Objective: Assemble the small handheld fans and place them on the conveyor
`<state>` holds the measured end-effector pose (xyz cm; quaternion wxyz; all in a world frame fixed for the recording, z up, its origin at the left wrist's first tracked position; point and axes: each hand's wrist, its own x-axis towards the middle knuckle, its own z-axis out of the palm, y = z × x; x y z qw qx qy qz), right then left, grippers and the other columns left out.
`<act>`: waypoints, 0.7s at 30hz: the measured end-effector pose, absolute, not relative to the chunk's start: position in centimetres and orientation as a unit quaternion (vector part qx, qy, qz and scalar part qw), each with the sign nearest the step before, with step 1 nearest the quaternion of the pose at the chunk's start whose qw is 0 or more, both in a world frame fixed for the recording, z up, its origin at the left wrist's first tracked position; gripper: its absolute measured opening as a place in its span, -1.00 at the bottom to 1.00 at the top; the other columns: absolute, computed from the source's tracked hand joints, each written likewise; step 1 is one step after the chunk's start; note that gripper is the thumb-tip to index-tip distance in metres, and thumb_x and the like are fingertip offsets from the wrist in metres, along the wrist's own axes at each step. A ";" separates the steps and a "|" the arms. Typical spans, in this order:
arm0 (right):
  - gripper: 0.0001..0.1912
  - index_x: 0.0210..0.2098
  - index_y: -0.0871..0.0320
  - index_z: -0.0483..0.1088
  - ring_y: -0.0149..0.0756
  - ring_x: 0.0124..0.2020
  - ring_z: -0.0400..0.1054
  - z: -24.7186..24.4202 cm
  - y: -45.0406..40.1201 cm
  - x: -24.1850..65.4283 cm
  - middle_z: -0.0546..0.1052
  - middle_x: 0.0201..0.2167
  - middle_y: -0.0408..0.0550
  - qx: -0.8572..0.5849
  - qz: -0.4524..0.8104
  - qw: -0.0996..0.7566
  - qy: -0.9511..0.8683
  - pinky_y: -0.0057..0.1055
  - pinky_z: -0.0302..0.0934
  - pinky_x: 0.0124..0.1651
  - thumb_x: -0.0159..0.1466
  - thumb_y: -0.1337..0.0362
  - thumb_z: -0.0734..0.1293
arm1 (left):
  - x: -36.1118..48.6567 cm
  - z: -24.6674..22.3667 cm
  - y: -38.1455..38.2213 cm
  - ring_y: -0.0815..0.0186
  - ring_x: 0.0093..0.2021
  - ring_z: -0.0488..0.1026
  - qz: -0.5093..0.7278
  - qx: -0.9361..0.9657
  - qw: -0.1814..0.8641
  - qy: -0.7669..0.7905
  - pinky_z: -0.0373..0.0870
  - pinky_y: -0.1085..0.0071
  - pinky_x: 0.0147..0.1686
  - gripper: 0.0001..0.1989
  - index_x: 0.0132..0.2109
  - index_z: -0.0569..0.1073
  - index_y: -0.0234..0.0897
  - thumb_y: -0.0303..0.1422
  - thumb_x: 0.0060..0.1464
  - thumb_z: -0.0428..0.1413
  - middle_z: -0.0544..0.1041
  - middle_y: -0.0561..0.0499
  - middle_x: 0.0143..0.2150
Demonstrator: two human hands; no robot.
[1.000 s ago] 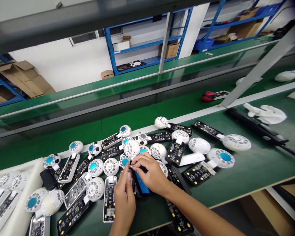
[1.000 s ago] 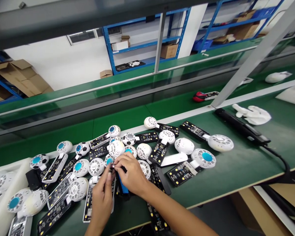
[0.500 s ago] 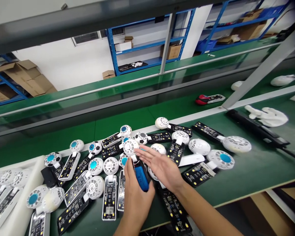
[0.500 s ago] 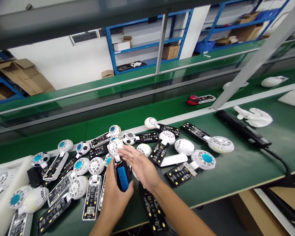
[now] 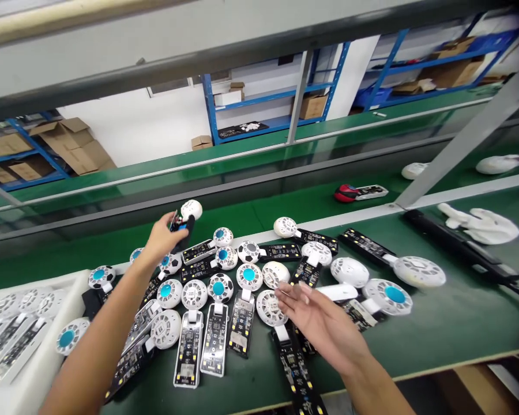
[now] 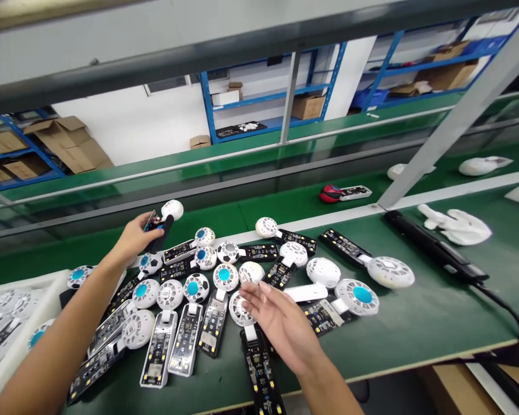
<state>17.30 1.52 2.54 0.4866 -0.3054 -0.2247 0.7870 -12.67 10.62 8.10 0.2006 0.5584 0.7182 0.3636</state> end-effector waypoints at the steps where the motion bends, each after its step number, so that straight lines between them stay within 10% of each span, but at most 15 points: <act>1: -0.79 -0.58 0.10 0.41 -0.22 -0.21 0.38 2.2 1.4 17.3 0.54 -0.36 -0.08 -0.319 0.782 0.495 -0.205 -0.24 0.23 -0.04 -0.02 0.13 0.45 | -13.8 8.0 12.6 0.17 0.01 0.37 0.350 0.555 0.187 0.731 0.29 0.23 0.02 -0.45 0.11 0.23 -0.40 -0.45 -0.05 0.15 0.39 -0.18 0.06; 21: -0.77 -0.55 0.20 0.39 -0.40 -0.47 0.24 1.7 0.5 16.4 0.42 -0.49 -0.11 -0.302 0.791 0.453 -0.279 -0.46 0.18 -0.35 0.07 0.16 0.40 | -12.1 2.5 16.0 0.30 -0.27 0.43 0.045 0.652 0.273 0.706 0.41 0.29 -0.28 -0.77 -0.22 0.41 -0.37 -0.26 0.09 0.07 0.45 0.02 -0.24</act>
